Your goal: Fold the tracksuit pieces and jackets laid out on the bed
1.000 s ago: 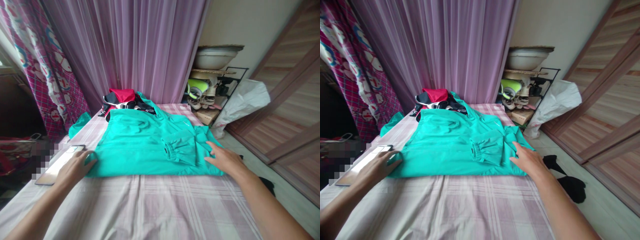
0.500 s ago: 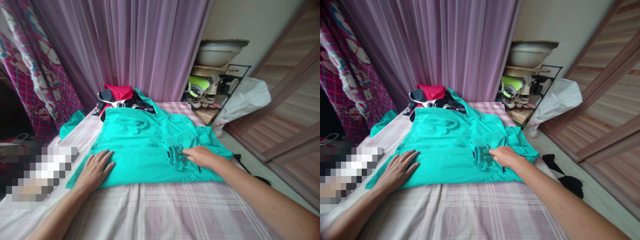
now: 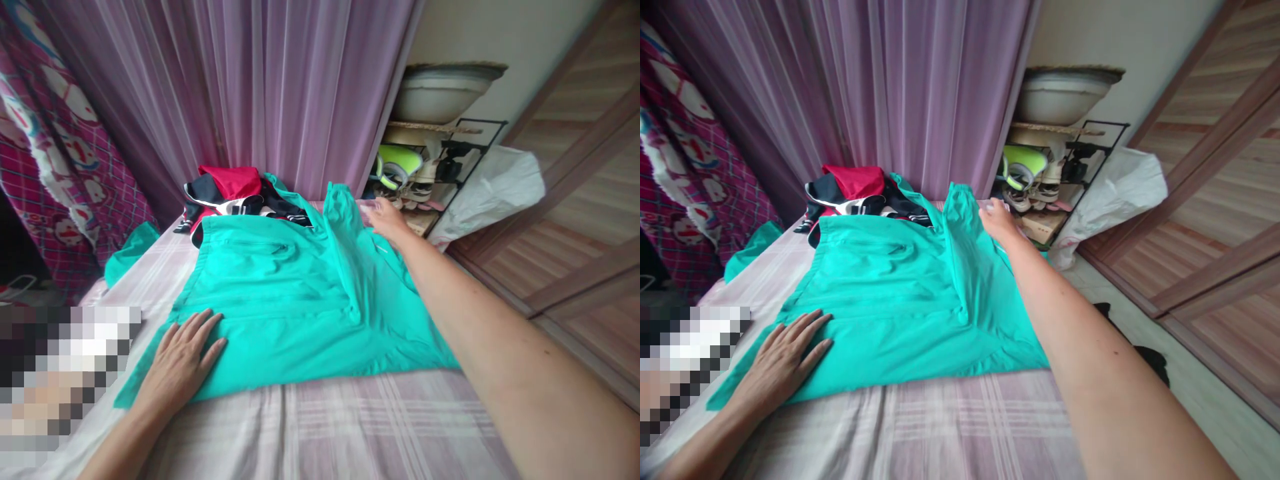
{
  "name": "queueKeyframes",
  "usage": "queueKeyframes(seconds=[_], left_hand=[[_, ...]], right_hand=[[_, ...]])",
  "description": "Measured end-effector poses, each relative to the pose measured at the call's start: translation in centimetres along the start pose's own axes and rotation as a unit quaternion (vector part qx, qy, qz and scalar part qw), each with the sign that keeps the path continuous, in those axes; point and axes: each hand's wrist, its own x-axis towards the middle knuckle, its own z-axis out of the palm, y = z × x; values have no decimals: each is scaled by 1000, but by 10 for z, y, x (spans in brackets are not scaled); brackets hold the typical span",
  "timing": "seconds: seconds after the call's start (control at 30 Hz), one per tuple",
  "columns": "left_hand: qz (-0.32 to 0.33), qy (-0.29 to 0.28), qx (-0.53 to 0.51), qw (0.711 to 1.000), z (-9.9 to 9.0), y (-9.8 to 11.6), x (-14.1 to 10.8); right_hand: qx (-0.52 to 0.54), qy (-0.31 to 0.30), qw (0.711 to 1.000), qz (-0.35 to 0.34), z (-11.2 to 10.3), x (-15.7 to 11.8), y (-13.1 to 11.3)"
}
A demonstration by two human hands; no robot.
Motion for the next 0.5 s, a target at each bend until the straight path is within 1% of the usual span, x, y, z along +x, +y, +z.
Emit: queueKeyframes(seconds=[0.07, 0.13, 0.2, 0.27, 0.3, 0.33, 0.4, 0.43, 0.5], left_hand=[[0, 2, 1, 1000, 0, 1, 0], [-2, 6, 4, 1000, 1, 2, 0], [-6, 9, 8, 1000, 2, 2, 1], [-9, 9, 11, 1000, 3, 1, 1], [-9, 7, 12, 1000, 4, 0, 2], [-9, 3, 13, 1000, 4, -1, 2], [-9, -6, 14, 1000, 4, -3, 4], [-10, -10, 13, 1000, 4, -4, 5], [-14, -17, 11, 1000, 2, -4, 7]], right_hand=[[-57, -22, 998, 25, 4, -27, 10], [-99, -56, 993, 26, 2, -70, 20], [-146, -63, 987, -1, -3, -121, 30], [-187, -53, 979, -53, -8, -172, 43], [-215, -60, 972, -73, -10, -194, 51], [-250, -75, 962, -73, -12, -212, 59], [-306, -101, 946, -40, -16, -236, 74], [-324, -115, 938, -27, -18, -241, 80], [-342, -144, 928, -17, -22, -241, 84]])
